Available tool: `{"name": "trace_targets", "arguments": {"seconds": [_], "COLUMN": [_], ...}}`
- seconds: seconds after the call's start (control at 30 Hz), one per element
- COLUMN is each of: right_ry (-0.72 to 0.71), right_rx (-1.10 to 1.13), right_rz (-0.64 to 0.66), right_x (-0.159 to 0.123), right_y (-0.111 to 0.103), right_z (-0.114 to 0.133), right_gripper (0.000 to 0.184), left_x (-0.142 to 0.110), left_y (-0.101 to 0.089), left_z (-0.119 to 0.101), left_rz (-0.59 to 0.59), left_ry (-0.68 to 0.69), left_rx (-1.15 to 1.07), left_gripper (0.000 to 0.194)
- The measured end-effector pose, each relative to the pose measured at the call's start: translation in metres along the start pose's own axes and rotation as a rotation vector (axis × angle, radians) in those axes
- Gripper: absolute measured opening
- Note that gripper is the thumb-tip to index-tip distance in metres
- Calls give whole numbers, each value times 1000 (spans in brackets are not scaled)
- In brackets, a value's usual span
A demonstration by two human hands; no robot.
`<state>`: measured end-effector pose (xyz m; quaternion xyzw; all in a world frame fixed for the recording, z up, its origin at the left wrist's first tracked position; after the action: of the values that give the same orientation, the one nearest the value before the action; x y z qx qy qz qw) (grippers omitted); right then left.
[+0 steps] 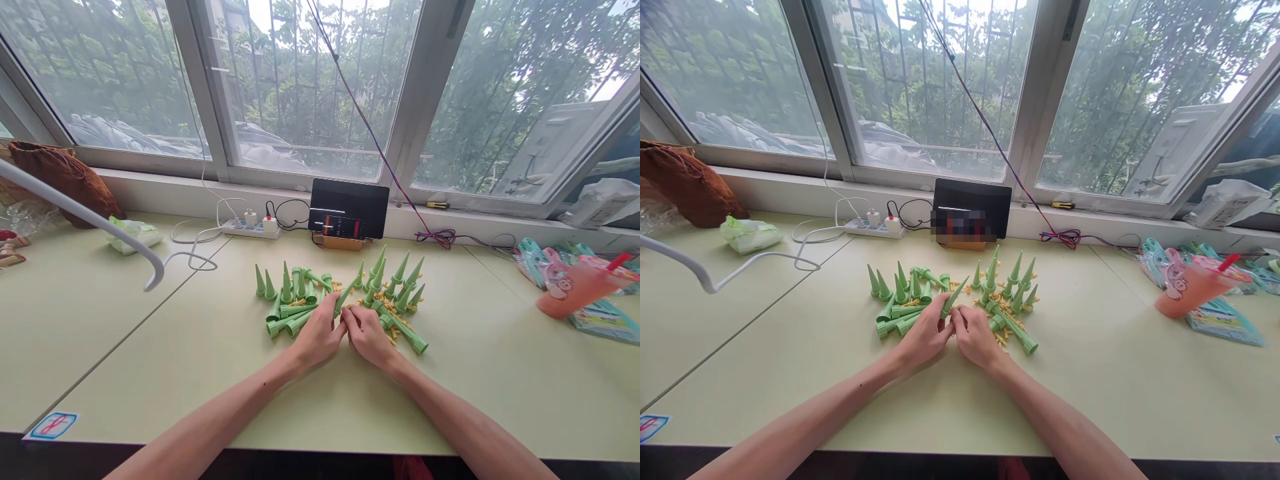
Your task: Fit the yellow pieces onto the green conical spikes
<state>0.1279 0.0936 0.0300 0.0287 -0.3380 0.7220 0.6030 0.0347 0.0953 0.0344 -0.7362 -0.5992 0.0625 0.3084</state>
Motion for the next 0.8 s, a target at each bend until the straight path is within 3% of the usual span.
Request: {"name": "trace_targets", "arguments": {"seconds": [0.27, 0.8], "right_ry": [105, 335], "right_rx": [142, 697], "right_rz": [45, 147], "right_x": [-1, -5], "right_y": [3, 26], "right_z": [-5, -26], "right_gripper": [43, 43], "left_x": [-1, -2], "left_y": [-1, 3], "left_z": [-2, 0], "left_rz": [7, 59], "left_ry": [-19, -29], "left_rx": [-2, -69], "left_gripper": [42, 34]}}
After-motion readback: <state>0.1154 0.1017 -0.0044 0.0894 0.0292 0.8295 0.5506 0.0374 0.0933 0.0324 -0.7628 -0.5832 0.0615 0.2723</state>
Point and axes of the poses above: each hand's wrist, its own x-axis towards the middle knuckle, its own y-axis out of the palm, z = x × y, the point moved 10 cm from there along x, towards the middle knuckle, and after that the axes turned 7 degrees about -y, right-handed, at the moved point
